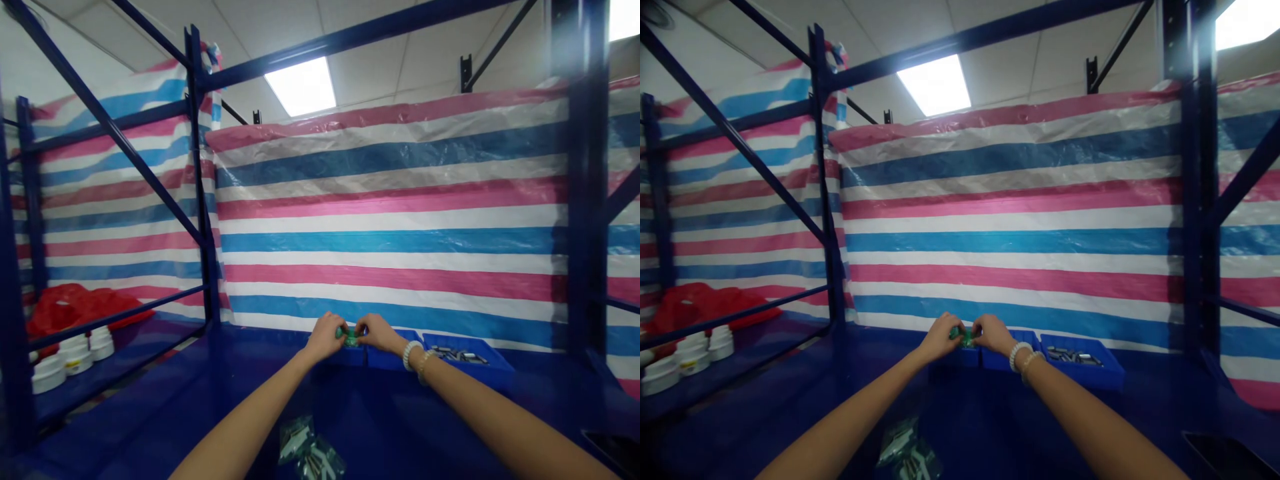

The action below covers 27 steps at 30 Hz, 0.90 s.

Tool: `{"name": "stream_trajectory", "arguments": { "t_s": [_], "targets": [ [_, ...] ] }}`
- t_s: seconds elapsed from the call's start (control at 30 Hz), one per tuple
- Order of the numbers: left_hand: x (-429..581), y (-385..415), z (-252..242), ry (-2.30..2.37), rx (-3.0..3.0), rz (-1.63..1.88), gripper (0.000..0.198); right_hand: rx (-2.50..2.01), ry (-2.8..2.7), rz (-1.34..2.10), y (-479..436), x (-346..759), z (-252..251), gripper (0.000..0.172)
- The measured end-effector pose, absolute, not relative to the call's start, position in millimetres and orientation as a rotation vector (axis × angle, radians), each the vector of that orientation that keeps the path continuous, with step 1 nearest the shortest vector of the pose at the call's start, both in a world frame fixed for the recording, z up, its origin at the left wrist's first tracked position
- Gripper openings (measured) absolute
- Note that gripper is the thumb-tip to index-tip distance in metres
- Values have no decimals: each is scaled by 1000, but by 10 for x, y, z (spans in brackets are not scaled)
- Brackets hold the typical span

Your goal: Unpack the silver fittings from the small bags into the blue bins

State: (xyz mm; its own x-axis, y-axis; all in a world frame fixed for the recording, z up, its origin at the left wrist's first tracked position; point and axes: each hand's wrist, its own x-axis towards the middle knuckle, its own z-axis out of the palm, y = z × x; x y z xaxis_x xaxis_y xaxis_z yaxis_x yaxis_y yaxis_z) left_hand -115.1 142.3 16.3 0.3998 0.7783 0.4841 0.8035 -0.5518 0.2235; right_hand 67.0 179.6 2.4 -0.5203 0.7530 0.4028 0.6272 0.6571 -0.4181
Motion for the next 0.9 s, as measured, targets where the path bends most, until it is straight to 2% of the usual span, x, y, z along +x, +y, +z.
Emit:
{"name": "stream_trajectory", "arguments": {
  "t_s": [0.03, 0.17, 0.23, 0.37, 0.43, 0.47, 0.57, 0.67, 0.77, 0.9],
  "targets": [
    [-1129, 1396, 194, -1456, -2583, -880, 14, -1067, -2300, 273, 1774, 679, 31, 18],
    [-1117, 1137, 369, -1444, -2544, -1015, 40, -1035, -2187, 208, 1581, 752, 77, 17],
    [-1201, 875, 436, -1477, -2558, -1029, 36, -1002, -2125, 213, 1394, 836, 87, 22],
    [-1517, 163, 427, -1554, -2764, -822, 11, -919, -2091, 309, 841, 1114, 46, 24],
    [-1666, -151, 356, -1696, -2855, -626, 34, -858, -2088, 413, 537, 1268, 4, 24],
    [-1720, -262, 314, -1824, -2860, -532, 39, -841, -2074, 460, 397, 1336, -18, 24],
    [-1781, -369, 193, -2088, -2783, -472, 39, -845, -2023, 546, 83, 1473, -93, 23],
    [-1692, -214, 121, -2135, -2749, -672, 35, -894, -1957, 593, -43, 1523, -188, 20],
    [-1444, -7, 114, -2035, -2817, -1079, 33, -960, -1821, 723, -35, 1514, -286, 19],
    [-889, 90, 157, -1838, -3038, -1733, 39, -925, -1552, 1081, 15, 1445, -336, 33]
  ]
}}
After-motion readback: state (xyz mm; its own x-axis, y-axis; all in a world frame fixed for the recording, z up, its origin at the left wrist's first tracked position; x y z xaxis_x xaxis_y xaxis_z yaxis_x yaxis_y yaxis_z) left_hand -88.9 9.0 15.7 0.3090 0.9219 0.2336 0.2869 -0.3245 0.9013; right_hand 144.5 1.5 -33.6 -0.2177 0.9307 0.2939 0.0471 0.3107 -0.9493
